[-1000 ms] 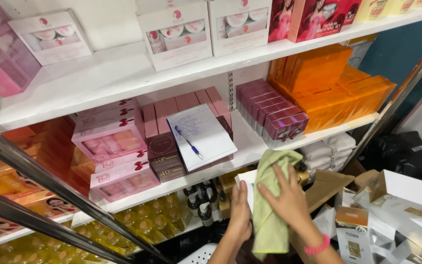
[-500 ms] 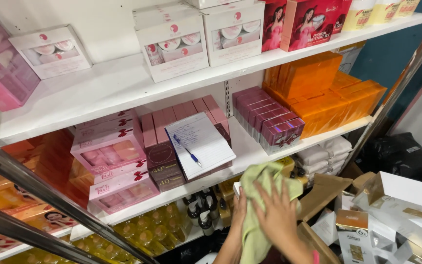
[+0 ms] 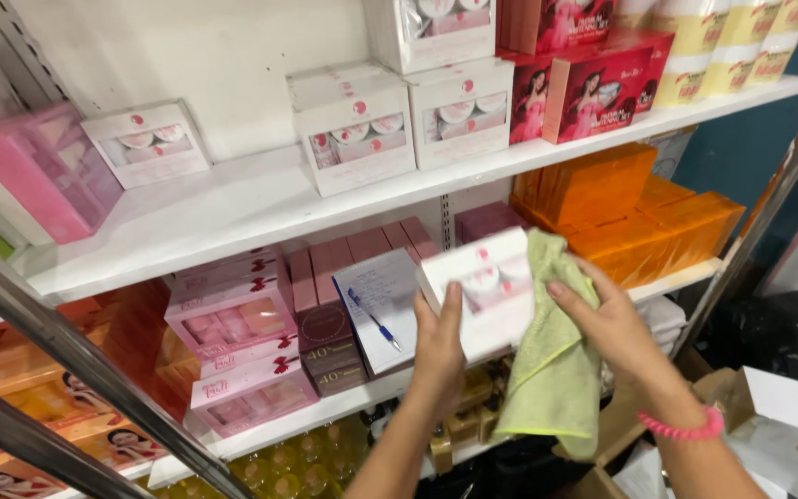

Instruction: Wiping down boxed beauty products with a cloth and recording inventory on a notepad.

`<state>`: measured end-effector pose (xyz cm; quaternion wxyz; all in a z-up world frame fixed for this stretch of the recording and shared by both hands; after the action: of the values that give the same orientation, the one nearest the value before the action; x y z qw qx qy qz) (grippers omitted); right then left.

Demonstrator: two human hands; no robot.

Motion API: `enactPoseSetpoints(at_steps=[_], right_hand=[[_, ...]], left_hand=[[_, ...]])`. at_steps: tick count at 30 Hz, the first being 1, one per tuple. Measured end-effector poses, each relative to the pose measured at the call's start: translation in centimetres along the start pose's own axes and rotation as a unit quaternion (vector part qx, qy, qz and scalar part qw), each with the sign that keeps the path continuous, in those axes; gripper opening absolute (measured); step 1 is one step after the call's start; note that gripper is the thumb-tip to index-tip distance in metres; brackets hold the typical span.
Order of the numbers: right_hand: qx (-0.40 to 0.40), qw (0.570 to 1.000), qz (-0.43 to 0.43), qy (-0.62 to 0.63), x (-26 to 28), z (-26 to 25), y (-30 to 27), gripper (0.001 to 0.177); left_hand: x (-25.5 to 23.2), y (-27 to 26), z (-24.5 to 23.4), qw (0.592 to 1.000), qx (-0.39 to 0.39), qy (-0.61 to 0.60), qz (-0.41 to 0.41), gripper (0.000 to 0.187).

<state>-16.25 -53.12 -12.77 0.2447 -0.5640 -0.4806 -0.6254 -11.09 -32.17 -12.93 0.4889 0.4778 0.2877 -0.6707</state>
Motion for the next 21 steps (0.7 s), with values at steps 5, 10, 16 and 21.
enactPoseSetpoints(at_steps=[5,10,16,21], right_hand=[[0.018,0.993,-0.105,0.046,8.3,-0.2,4.6,0.064],[-0.027,0.958,-0.284,-0.003,14.7,0.5,11.1,0.06],[-0.044,0.909,-0.414,0.009,17.6,1.8,20.1,0.052],[-0.081,0.915,-0.394,0.024,16.6,2.9,24.6,0.051]], left_hand=[[-9.0,5.7,1.5,0.959,-0.012,0.157,0.234,0.066],[-16.6,12.2,4.1,0.846,-0.082,0.31,0.426,0.064],[-21.9,19.6,7.4,0.705,-0.236,0.457,0.489,0.055],[-23.3,24.8,8.1,0.683,-0.252,0.432,0.532,0.047]])
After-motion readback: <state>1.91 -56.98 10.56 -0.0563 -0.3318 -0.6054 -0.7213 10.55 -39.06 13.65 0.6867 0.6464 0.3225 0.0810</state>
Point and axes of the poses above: each hand's wrist, its own y-axis towards the middle knuckle, its own z-axis out of the palm, x = y × z, the point moved 2 cm from there along y, towards the middle knuckle
